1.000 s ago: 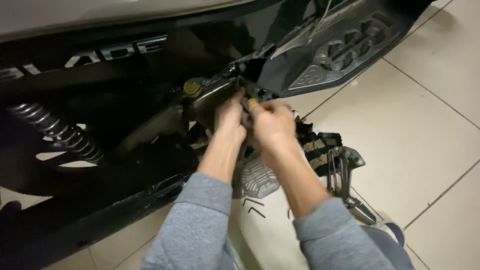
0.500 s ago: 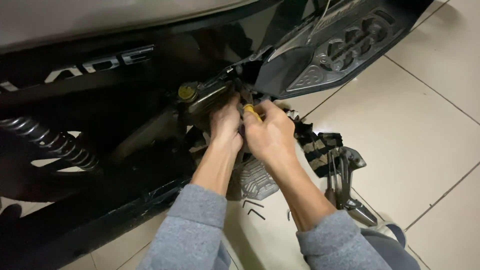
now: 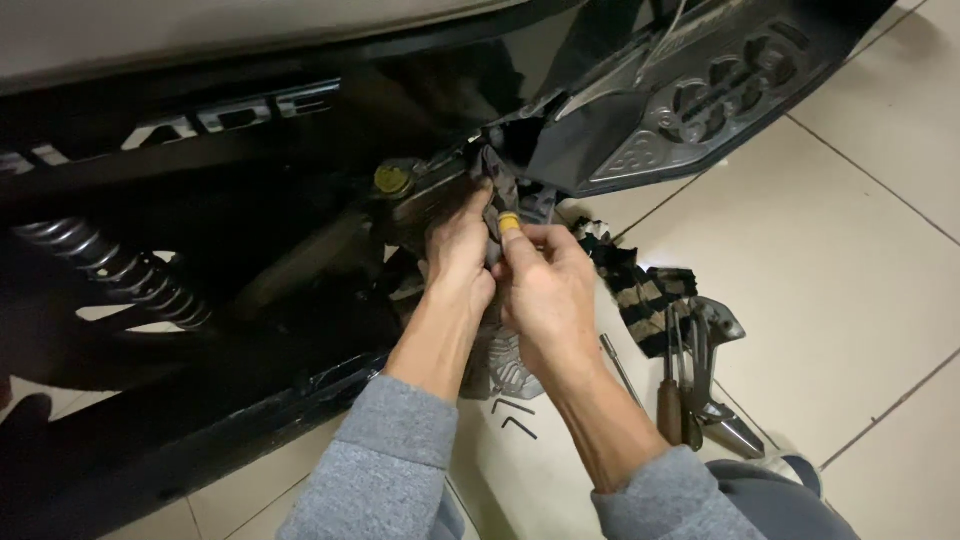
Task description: Cleaning and maintaining motorcycle engine parts using a cloth and a screwdriver
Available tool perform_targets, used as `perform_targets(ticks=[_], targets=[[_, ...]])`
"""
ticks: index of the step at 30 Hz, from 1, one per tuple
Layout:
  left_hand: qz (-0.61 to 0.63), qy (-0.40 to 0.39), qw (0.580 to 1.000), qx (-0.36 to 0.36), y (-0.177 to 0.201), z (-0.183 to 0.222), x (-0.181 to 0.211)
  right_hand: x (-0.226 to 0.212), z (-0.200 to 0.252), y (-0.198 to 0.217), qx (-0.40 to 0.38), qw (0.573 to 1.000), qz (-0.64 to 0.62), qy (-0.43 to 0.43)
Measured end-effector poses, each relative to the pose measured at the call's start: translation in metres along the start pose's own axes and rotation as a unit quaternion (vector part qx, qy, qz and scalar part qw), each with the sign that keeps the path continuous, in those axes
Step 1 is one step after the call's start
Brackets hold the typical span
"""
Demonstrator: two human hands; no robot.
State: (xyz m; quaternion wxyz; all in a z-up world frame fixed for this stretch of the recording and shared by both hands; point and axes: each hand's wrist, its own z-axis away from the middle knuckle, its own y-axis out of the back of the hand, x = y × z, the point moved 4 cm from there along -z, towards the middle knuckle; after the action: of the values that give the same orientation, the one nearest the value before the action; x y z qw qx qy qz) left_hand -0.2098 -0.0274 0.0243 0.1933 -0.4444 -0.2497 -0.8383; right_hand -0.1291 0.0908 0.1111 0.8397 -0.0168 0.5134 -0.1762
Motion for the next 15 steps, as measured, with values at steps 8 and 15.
perform_targets(ticks=[8, 15], targets=[[0.087, -0.059, 0.994, -0.012, 0.011, 0.028, 0.011, -0.002, -0.027, 0.011, 0.004, 0.973, 0.225, 0.052], [0.112, -0.028, 0.993, -0.014, 0.009, 0.058, 0.023, -0.034, -0.028, 0.025, -0.046, 0.937, 0.317, 0.141]])
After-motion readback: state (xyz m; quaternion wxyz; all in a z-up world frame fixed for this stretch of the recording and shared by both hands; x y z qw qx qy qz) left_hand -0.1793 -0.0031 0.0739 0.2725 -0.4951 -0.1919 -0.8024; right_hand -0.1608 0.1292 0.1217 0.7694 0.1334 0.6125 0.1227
